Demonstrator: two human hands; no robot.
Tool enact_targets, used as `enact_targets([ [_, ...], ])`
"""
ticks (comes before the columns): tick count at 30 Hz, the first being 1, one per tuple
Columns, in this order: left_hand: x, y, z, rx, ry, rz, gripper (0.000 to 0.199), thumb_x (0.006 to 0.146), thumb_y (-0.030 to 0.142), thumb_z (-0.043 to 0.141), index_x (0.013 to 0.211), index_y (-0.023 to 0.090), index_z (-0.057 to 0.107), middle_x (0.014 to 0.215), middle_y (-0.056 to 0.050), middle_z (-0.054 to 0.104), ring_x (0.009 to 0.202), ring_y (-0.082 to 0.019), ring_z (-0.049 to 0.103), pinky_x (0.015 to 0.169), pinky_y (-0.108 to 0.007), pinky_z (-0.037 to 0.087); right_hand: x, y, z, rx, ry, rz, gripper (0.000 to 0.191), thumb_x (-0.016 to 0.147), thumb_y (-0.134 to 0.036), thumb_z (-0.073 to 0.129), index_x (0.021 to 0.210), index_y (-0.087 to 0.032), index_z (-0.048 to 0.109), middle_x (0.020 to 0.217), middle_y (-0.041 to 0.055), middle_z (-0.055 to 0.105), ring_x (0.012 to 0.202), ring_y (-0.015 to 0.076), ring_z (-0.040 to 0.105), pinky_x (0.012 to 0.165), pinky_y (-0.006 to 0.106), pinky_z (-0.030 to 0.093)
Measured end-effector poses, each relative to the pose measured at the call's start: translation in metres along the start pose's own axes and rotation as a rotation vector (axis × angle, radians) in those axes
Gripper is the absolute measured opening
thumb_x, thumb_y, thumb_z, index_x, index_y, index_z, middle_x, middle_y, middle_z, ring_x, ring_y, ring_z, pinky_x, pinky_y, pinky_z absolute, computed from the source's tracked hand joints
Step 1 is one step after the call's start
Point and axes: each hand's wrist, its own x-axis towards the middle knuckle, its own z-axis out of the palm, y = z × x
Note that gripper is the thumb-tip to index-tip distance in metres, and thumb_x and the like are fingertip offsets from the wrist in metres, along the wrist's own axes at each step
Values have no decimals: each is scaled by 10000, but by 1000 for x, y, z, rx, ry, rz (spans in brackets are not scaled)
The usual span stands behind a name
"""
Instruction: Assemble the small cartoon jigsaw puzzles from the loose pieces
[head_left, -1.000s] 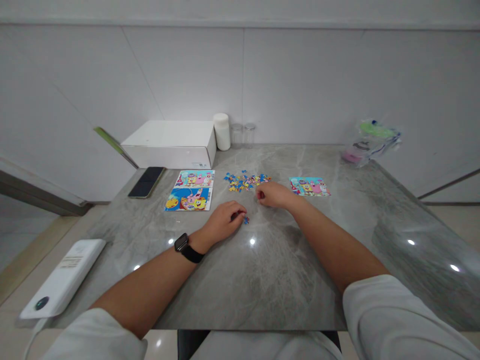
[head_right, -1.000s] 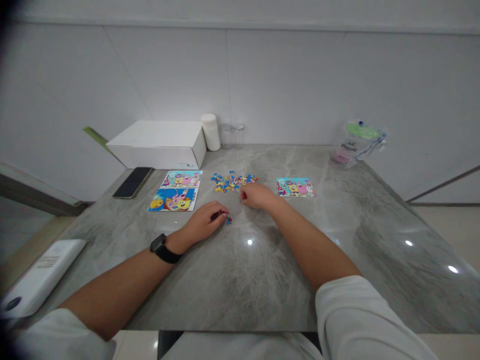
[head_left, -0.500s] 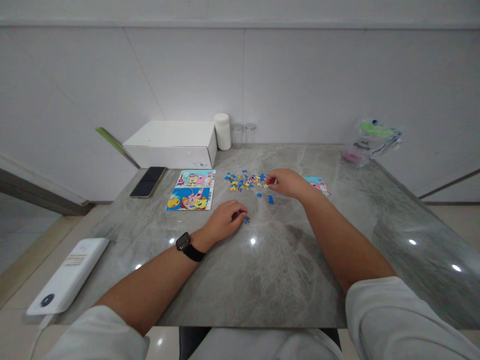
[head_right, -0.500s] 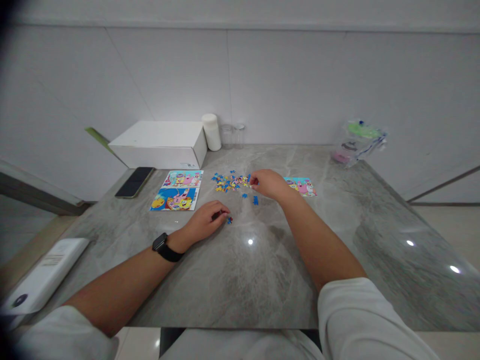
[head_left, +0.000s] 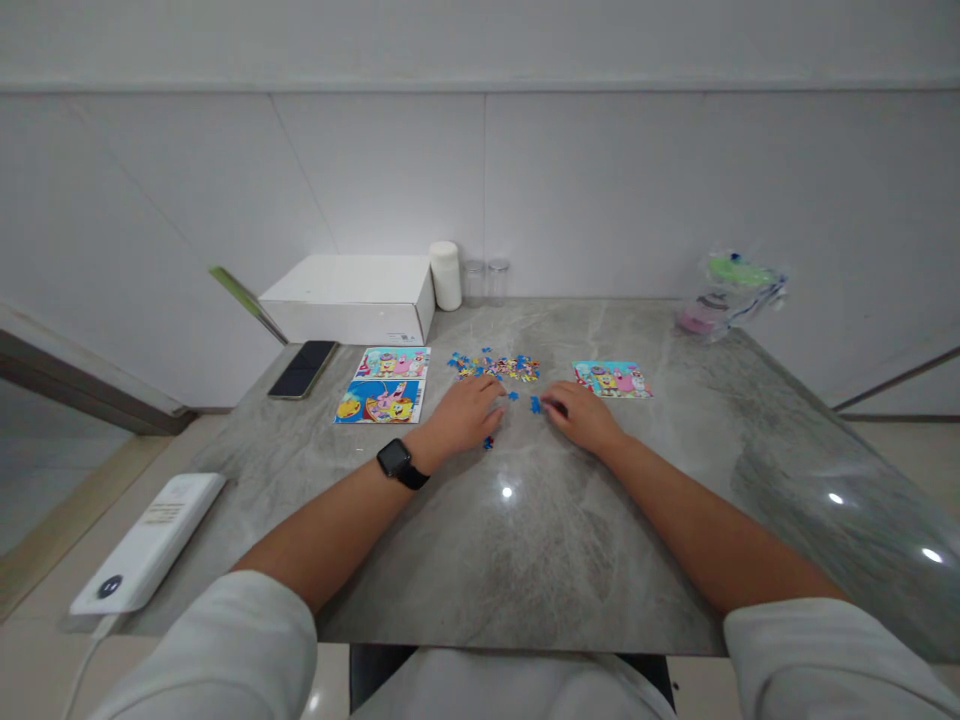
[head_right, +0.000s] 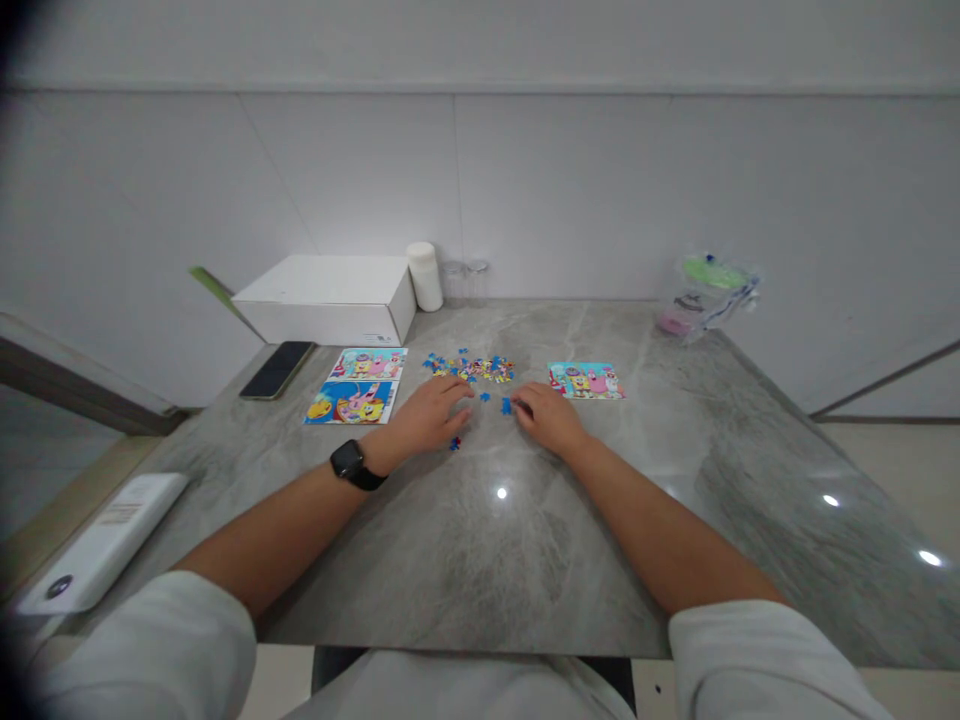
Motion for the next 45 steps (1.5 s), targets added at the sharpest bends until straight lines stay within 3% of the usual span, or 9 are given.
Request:
enact_targets([
  [8, 4, -5, 27, 23, -63, 71, 363, 1061, 373, 531, 1336, 190, 682, 1459, -125, 645, 1344, -307, 549, 1201, -533, 386, 2, 2, 4, 47, -35, -135, 192, 973, -219, 618, 1076, -239, 779, 1216, 95, 766, 1144, 257, 665, 1071, 451, 479],
  [21, 2, -1, 25, -68, -107, 107, 426, 1074, 464, 507, 1364, 217, 699, 1393, -129, 667, 1301, -302, 565, 1160, -504, 416, 1, 0, 0, 34, -79, -129, 210, 997, -228, 593, 1045, -235, 797, 1123, 92, 782, 1086, 255, 665, 1035, 428, 484],
  [34, 0, 3, 22, -95, -84, 73, 418, 1074, 438, 508, 1392, 225, 674, 1383, -115, 710, 1238, -303, 605, 1097, -509, 439, 1, 4, 1, 55, -8, -92, 202, 989, -239, 592, 1061, -234, 781, 1113, 104, 773, 1081, 260, 672, 1026, 437, 503],
  [40, 1, 2, 22, -116, 2, 94, 346, 1081, 373, 497, 1306, 213, 705, 1309, -110, 726, 1240, -284, 617, 1114, -487, 443, 2, 7, 0, 78, 103, -36, 222, 1004, -273, 550, 1091, -229, 749, 1118, 108, 763, 1095, 268, 681, 1059, 459, 505],
  [45, 3, -4, 22, -134, 58, 38, 282, 1063, 321, 503, 1147, 208, 748, 1145, -111, 742, 1106, -266, 653, 1036, -461, 502, 1, 12, 4, 147, 134, 52, 317, 985, -237, 508, 1246, -230, 688, 1117, 110, 744, 970, 250, 706, 921, 422, 580],
])
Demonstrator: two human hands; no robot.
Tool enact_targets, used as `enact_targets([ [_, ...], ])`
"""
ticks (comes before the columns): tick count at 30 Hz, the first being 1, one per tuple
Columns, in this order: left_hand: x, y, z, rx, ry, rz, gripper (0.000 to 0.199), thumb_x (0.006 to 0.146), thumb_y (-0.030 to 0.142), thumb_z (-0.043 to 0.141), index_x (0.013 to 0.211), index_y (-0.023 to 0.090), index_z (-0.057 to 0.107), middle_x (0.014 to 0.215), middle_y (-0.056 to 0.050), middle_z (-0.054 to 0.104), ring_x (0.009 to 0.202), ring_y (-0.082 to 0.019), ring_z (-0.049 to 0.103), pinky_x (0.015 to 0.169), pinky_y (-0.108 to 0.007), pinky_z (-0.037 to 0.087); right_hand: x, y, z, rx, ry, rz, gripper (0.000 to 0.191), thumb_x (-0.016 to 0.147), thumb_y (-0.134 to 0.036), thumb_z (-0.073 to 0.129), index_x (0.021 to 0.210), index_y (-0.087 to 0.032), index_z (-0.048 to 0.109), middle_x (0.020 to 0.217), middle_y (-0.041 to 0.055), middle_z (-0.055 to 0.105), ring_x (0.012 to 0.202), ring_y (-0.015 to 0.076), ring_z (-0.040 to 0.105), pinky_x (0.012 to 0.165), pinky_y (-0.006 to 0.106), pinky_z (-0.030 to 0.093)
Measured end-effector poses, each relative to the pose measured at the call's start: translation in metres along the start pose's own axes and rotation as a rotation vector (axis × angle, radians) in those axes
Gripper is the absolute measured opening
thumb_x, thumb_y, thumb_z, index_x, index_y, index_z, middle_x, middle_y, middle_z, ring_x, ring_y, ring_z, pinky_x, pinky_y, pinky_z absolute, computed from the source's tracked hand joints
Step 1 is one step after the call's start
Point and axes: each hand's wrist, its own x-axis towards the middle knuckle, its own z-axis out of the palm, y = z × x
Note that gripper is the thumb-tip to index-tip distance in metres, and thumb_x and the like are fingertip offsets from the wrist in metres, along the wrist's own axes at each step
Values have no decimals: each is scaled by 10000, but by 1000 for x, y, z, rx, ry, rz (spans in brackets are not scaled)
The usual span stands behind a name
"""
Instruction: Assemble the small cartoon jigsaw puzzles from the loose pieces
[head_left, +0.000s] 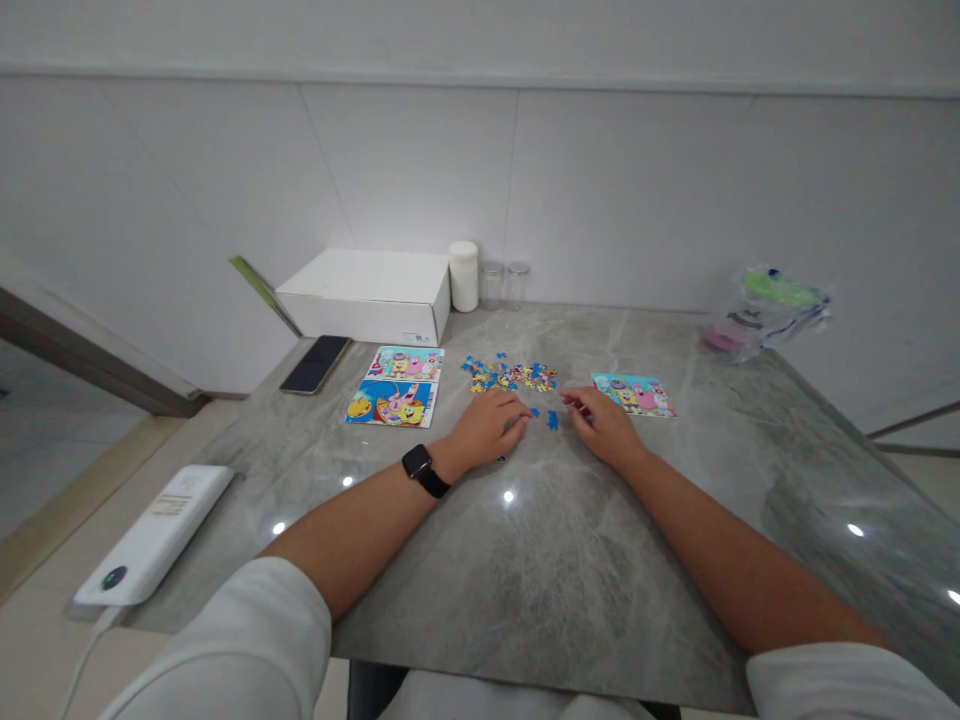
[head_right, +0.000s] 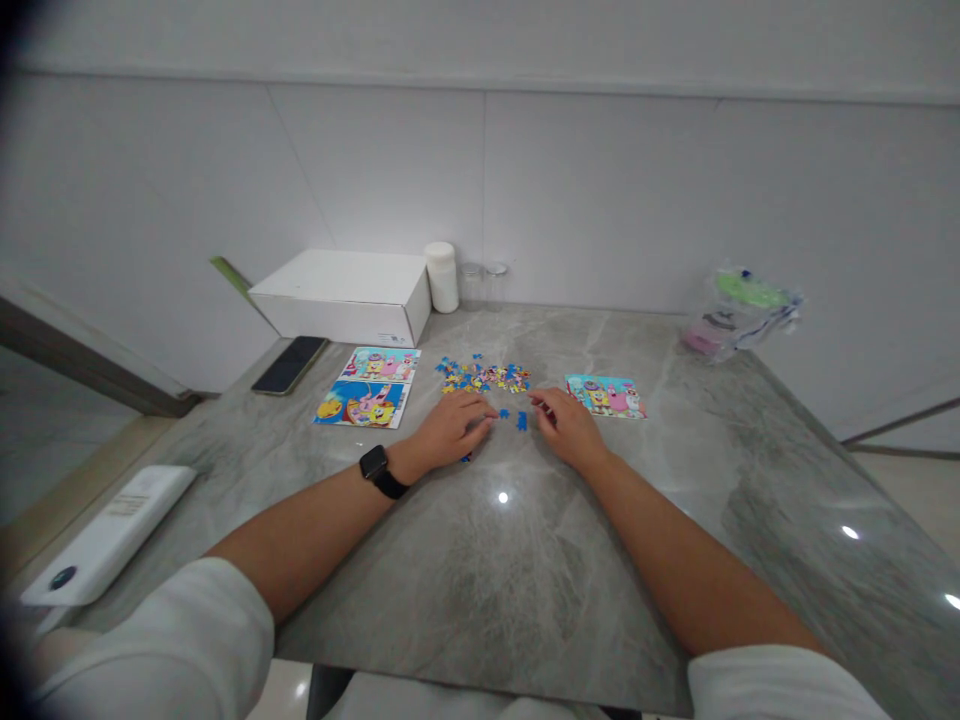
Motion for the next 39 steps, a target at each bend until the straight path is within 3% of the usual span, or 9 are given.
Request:
enact_targets([
  [8, -1, -12, 7, 1, -5, -63, 238, 1042, 272, 522, 1052, 202, 749, 1045, -90, 755, 1061, -246, 680, 992, -395, 535, 1, 7, 5, 39, -17, 17, 351, 960, -249, 529, 1280, -253, 673, 1108, 93, 747, 896, 234, 716, 821, 390, 610],
  [14, -1, -9, 6, -20, -54, -51, 242, 1045, 289, 525, 1056, 207, 752, 1035, -75, 756, 1012, -220, 695, 905, -341, 549, 3, 10, 8, 74, -16, -2, 333, 961, -256, 557, 1272, -241, 674, 1071, 80, 749, 841, 214, 711, 781, 372, 611],
  [23, 0, -5, 2, -25, -70, -75, 233, 1035, 279, 535, 1067, 212, 755, 1041, -66, 760, 998, -214, 700, 897, -328, 547, 4, 8, 6, 79, -35, -13, 308, 954, -248, 570, 1235, -234, 695, 1035, 79, 752, 825, 218, 707, 779, 369, 596],
  [34, 1, -12, 7, -22, 63, -135, 215, 1009, 230, 546, 1163, 208, 694, 1135, -79, 753, 1079, -227, 688, 1007, -379, 541, 3, 11, 8, 71, -48, -6, 290, 970, -262, 562, 1217, -227, 710, 1038, 87, 750, 855, 227, 708, 785, 369, 581],
  [39, 2, -13, 7, -12, 55, -133, 199, 1001, 219, 545, 1130, 205, 696, 1098, -77, 753, 1034, -226, 687, 986, -383, 544, 4, 11, 8, 65, -48, -1, 294, 965, -264, 569, 1217, -234, 717, 1043, 87, 754, 852, 231, 706, 783, 373, 579],
])
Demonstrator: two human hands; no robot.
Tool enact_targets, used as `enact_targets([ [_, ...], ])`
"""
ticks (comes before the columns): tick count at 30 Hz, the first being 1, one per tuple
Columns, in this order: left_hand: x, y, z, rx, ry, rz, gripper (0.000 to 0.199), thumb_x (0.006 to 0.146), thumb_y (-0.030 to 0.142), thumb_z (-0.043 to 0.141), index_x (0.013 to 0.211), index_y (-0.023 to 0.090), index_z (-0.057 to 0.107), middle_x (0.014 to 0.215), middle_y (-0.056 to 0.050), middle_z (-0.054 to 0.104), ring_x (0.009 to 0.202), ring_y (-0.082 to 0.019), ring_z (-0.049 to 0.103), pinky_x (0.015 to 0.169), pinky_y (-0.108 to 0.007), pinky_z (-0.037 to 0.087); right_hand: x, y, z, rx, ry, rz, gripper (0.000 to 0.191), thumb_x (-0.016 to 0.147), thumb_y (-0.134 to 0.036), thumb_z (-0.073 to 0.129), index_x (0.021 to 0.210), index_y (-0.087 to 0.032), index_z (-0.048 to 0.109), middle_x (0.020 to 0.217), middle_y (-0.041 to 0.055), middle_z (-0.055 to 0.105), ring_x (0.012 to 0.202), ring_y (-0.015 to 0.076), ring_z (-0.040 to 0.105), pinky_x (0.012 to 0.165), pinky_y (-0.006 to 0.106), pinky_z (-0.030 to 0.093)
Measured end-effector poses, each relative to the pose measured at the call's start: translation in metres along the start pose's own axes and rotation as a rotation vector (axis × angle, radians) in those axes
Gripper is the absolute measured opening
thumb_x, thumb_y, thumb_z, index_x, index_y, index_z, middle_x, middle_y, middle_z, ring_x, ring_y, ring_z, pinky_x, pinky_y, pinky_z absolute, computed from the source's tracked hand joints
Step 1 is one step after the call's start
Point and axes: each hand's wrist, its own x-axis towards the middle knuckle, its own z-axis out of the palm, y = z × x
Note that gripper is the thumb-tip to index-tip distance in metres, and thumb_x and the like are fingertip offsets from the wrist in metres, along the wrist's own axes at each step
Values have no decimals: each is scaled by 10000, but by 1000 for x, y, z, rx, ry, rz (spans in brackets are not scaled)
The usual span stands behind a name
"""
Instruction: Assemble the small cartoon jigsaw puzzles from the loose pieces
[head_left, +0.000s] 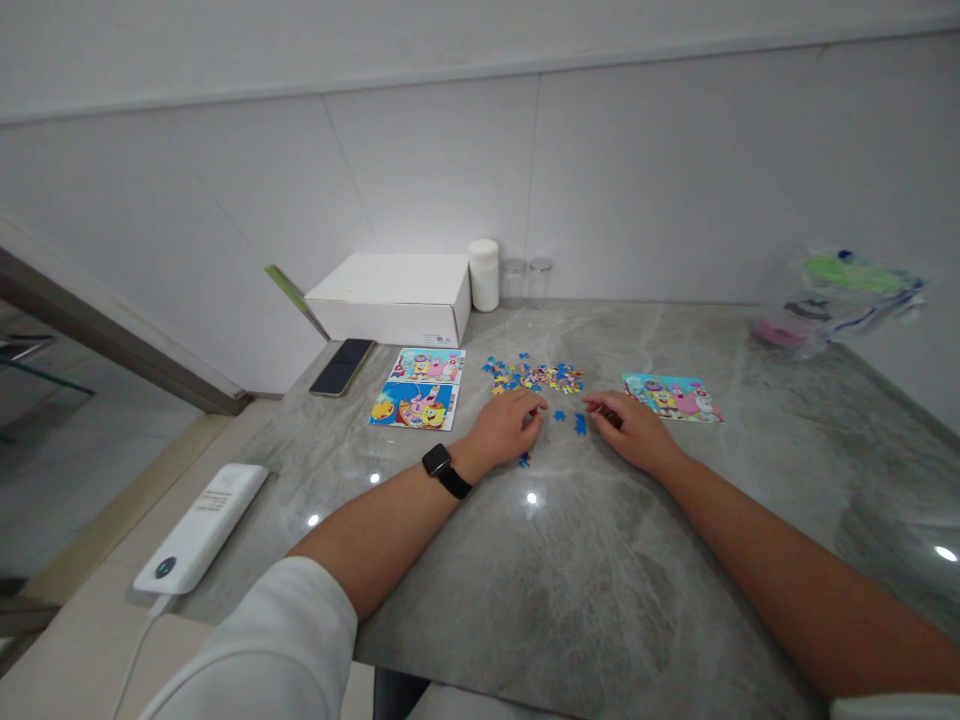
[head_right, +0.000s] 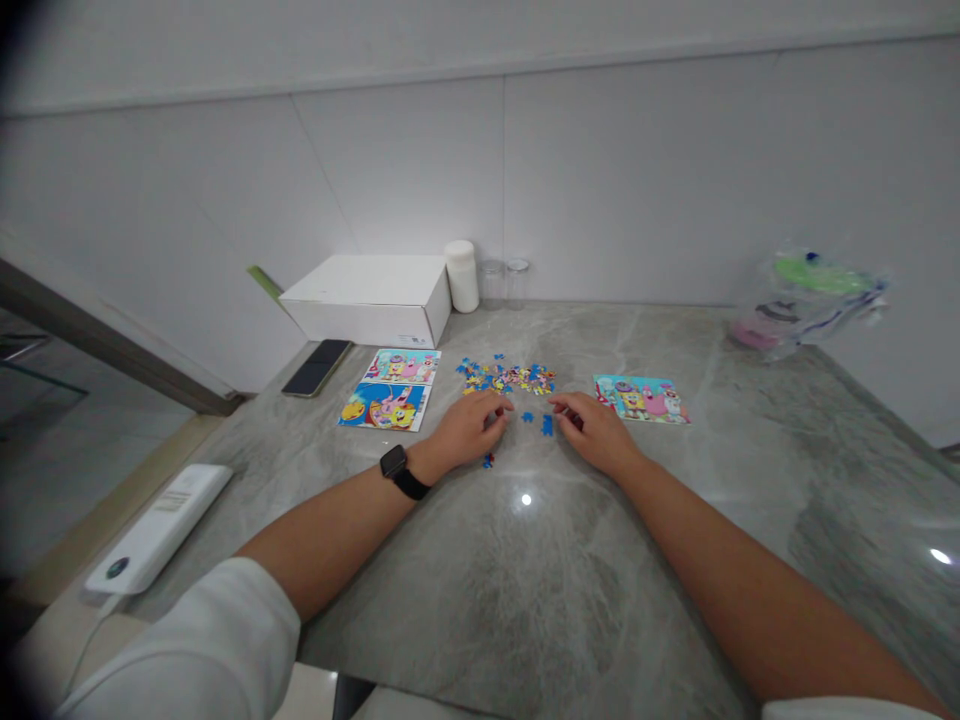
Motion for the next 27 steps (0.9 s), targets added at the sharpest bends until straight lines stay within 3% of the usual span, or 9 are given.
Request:
enact_targets([
  [13, -2, 1, 0, -63, -123, 154, 212, 1009, 257, 575, 1133, 214, 742, 1072, -74, 762, 1026, -225, 696, 942, -372, 549, 1, 0, 1, 17, 0, 1, 261, 962, -243, 576, 1168, -231, 736, 1044, 86, 749, 824, 211, 696, 800, 369, 585],
  [18, -1, 4, 0, -86, -114, 168, 244, 1019, 277, 552, 1156, 207, 742, 1065, -78, 752, 1017, -222, 687, 939, -372, 550, 1, 0, 0, 25, -5, 3, 261, 965, -232, 572, 1169, -229, 735, 1018, 83, 738, 842, 210, 690, 801, 356, 577],
  [22, 0, 3, -3, 8, -64, 53, 254, 1015, 296, 544, 1164, 218, 734, 1098, -88, 749, 1067, -246, 671, 1001, -414, 527, 0, 0, 0, 27, -11, 5, 263, 972, -228, 569, 1177, -244, 734, 1031, 84, 736, 874, 219, 689, 812, 365, 573],
  [27, 0, -4, -8, 261, 65, -178, 468, 1004, 357, 560, 1448, 214, 598, 1455, -152, 612, 1348, -353, 520, 1147, -545, 408, 0, 0, 0, 31, -5, 4, 262, 978, -232, 563, 1181, -243, 728, 1030, 83, 737, 876, 216, 685, 816, 367, 574],
])
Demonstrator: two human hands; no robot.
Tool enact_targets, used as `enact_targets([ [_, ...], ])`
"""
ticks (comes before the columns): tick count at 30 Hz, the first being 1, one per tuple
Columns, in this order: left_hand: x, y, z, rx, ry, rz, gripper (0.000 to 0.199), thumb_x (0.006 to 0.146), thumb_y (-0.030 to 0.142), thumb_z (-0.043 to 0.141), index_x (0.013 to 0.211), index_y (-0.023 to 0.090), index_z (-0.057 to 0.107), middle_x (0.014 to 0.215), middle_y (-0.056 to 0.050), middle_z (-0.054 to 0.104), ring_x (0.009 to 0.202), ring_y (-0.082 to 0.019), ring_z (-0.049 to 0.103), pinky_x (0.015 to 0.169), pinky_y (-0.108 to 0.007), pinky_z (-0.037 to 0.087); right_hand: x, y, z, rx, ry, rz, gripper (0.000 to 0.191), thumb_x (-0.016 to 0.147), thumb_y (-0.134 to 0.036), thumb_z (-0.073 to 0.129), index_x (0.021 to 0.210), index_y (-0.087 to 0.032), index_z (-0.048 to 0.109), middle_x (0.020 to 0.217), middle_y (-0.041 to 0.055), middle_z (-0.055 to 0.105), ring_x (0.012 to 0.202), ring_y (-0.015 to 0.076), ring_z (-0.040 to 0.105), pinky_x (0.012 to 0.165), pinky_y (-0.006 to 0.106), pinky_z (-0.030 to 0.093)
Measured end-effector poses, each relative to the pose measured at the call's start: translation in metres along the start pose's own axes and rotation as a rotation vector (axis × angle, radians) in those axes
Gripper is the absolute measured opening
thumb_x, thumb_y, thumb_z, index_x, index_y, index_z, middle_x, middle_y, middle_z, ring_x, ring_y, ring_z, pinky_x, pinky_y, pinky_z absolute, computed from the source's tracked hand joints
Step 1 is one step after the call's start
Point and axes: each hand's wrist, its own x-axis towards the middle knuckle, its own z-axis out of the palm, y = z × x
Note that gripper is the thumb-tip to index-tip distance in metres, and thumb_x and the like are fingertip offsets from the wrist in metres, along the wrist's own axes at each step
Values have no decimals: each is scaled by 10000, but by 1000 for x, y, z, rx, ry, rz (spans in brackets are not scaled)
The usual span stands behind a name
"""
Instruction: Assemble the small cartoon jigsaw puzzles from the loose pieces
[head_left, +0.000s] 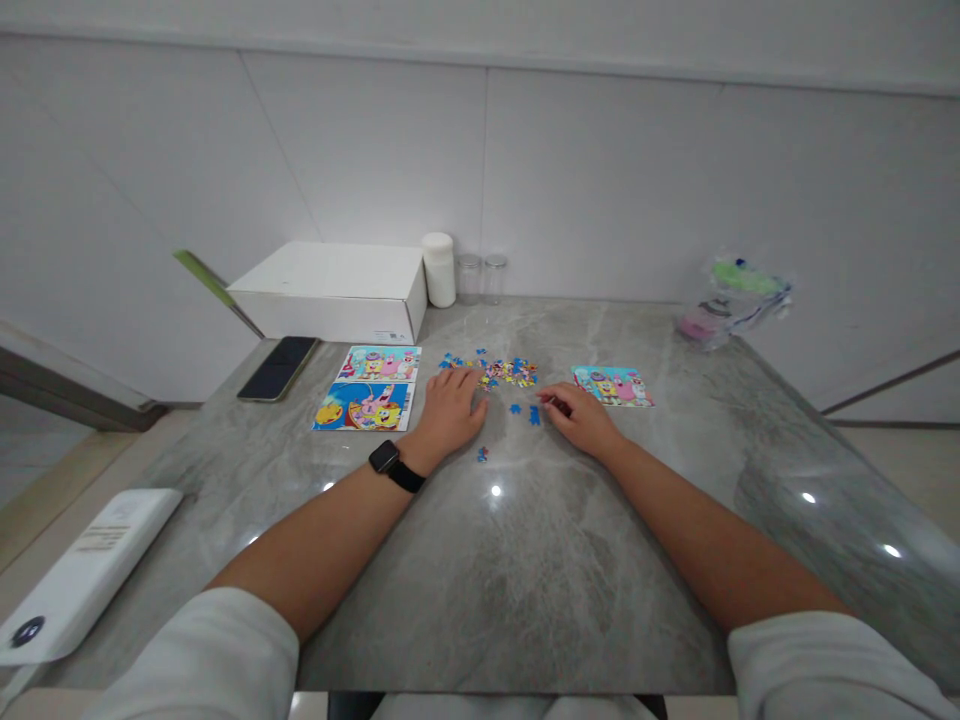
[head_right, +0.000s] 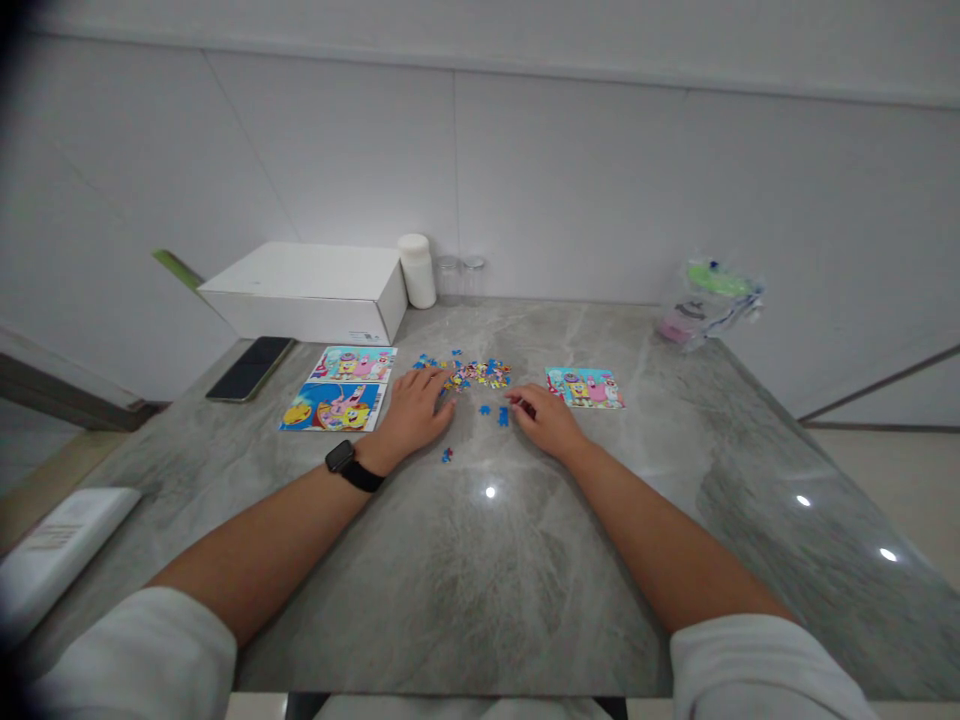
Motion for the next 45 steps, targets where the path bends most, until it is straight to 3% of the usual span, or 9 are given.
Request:
enact_targets([
  [3, 0, -2, 3, 75, -22, -15, 553, 1008, 442, 566, 1523, 241, 541, 1561, -159, 527, 1413, -393, 457, 1182, -586, 354, 0, 0, 0, -12, 6, -2, 261, 973, -220, 561, 1175, -238, 724, 1043, 87, 738, 882, 217, 686, 823, 372, 572],
  [8, 0, 2, 7, 131, -25, -27, 475, 1003, 525, 577, 1394, 268, 659, 1583, -154, 503, 1451, -421, 428, 1228, -652, 271, 1, 1, 0, -30, -3, 5, 247, 969, -232, 572, 1160, -225, 728, 1032, 89, 732, 874, 220, 687, 801, 367, 565],
  [13, -3, 3, 6, 94, -49, 25, 445, 1011, 524, 575, 1356, 274, 702, 1574, -153, 507, 1447, -402, 437, 1238, -650, 269, 2, 0, 0, -30, 13, 12, 247, 968, -235, 561, 1145, -228, 734, 996, 75, 729, 846, 207, 677, 777, 349, 562],
  [20, -6, 3, 10, 76, -123, 63, 517, 1011, 555, 571, 1459, 306, 637, 1607, -156, 479, 1477, -410, 418, 1246, -678, 254, 2, -2, -1, -33, 19, 16, 241, 964, -247, 570, 1133, -237, 742, 1001, 79, 739, 832, 210, 674, 779, 357, 568],
  [30, -3, -2, 16, 13, -113, 109, 530, 1028, 498, 546, 1483, 229, 585, 1592, -131, 545, 1510, -375, 420, 1309, -650, 170, 1, 1, 1, -24, 2, 7, 249, 969, -234, 561, 1144, -235, 738, 1008, 82, 732, 855, 218, 685, 803, 371, 571],
  [45, -4, -1, 13, 11, -115, 148, 465, 1018, 485, 572, 1411, 249, 652, 1495, -141, 586, 1446, -359, 461, 1290, -625, 218, 2, 2, 1, -38, 1, -2, 256, 966, -241, 573, 1158, -254, 743, 1020, 81, 744, 892, 227, 690, 833, 384, 577],
])
